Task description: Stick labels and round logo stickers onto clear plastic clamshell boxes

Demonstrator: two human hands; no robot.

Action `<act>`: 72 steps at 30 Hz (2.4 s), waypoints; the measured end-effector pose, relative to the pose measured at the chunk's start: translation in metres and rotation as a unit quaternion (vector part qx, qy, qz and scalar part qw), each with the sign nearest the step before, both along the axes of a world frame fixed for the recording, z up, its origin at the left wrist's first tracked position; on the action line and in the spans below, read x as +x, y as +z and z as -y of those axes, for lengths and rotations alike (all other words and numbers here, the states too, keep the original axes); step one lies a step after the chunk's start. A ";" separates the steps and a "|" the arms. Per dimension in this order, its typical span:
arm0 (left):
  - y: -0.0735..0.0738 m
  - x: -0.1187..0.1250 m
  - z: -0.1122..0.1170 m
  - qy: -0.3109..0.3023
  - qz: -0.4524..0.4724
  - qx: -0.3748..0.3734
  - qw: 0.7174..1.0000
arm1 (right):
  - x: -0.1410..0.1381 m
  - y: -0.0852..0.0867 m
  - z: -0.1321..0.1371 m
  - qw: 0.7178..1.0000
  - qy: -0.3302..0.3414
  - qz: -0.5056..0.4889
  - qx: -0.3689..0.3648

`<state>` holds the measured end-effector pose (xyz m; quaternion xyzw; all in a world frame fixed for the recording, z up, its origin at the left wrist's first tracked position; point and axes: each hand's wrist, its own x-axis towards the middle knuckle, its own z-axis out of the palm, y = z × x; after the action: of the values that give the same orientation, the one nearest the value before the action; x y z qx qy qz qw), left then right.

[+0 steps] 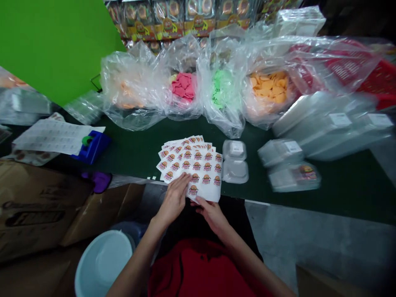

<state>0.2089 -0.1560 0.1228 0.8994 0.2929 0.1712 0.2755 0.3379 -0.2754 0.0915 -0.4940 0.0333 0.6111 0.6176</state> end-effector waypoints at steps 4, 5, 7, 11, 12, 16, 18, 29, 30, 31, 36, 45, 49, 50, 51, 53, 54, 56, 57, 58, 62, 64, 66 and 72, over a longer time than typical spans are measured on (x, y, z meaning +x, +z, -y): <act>0.019 0.001 0.003 -0.004 0.004 0.049 0.999 | -0.001 -0.004 -0.008 0.999 -0.011 0.039 0.016; 0.023 0.000 0.004 -0.009 -0.009 0.066 0.998 | -0.002 -0.004 -0.010 0.998 -0.013 0.050 0.024; 0.029 -0.001 0.007 -0.027 -0.037 0.095 0.994 | -0.004 -0.005 -0.012 0.997 -0.013 0.072 0.036; 0.029 -0.002 0.008 -0.048 -0.060 0.135 0.988 | -0.005 -0.010 -0.012 0.992 0.003 0.117 0.052; 0.028 -0.002 0.008 -0.050 -0.067 0.140 0.987 | -0.005 -0.012 -0.012 0.990 0.014 0.128 0.053; 0.023 0.003 0.009 -0.044 -0.100 0.148 0.983 | -0.004 -0.019 -0.008 0.977 0.068 0.197 0.056; 0.021 0.006 0.009 -0.024 -0.106 0.139 0.984 | -0.004 -0.020 -0.008 0.969 0.077 0.226 0.057; 0.023 -0.006 -0.008 0.132 0.004 0.007 0.991 | -0.008 -0.010 -0.016 0.987 0.033 0.155 0.023; 0.024 -0.006 -0.005 0.095 -0.009 0.018 0.995 | -0.007 -0.009 -0.016 0.987 0.034 0.154 0.028; 0.025 -0.005 -0.001 0.058 -0.026 0.033 0.997 | -0.007 -0.009 -0.016 0.987 0.036 0.154 0.035; 0.021 0.001 0.017 0.006 -0.099 0.108 0.989 | -0.005 -0.010 -0.014 0.981 0.065 0.175 0.059; 0.016 0.005 0.005 0.069 -0.048 0.067 0.994 | -0.007 -0.012 -0.015 0.980 0.062 0.180 0.051; 0.018 0.001 -0.008 0.170 0.002 -0.008 0.985 | -0.005 -0.008 -0.019 0.986 0.044 0.152 0.040; 0.020 0.000 -0.011 0.201 0.013 -0.020 0.979 | -0.004 -0.008 -0.019 0.988 0.039 0.144 0.035; 0.022 -0.001 -0.014 0.232 0.025 -0.027 0.972 | -0.002 -0.008 -0.017 0.989 0.042 0.137 0.032; 0.028 -0.002 -0.016 0.282 0.051 -0.010 0.958 | 0.004 -0.006 -0.012 0.986 0.091 0.139 0.031; 0.032 -0.001 -0.015 0.291 0.060 0.013 0.955 | 0.008 -0.004 -0.008 0.978 0.140 0.147 0.037; 0.041 0.002 -0.006 0.264 0.072 0.074 0.959 | 0.017 0.004 0.002 0.956 0.232 0.168 0.059; 0.044 0.005 0.001 0.232 0.072 0.101 0.965 | 0.021 0.011 0.007 0.949 0.251 0.176 0.073; 0.047 0.008 0.010 0.195 0.069 0.121 0.971 | 0.024 0.018 0.012 0.948 0.246 0.180 0.088; 0.052 0.023 0.048 0.080 0.054 0.154 0.983 | 0.036 0.045 0.021 0.969 0.125 0.173 0.121; 0.053 0.028 0.060 0.036 0.056 0.141 0.988 | 0.042 0.052 0.023 0.974 0.093 0.166 0.121; 0.059 0.031 0.063 0.000 0.072 0.093 0.993 | 0.049 0.054 0.025 0.976 0.081 0.162 0.121; 0.086 0.046 0.037 -0.040 0.079 -0.015 0.996 | 0.067 0.056 0.036 0.952 0.140 0.218 0.163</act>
<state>0.2552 -0.1932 0.2088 0.8898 0.2370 0.2259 0.3178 0.4049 -0.3116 0.1479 -0.5074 -0.2721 0.5655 0.5905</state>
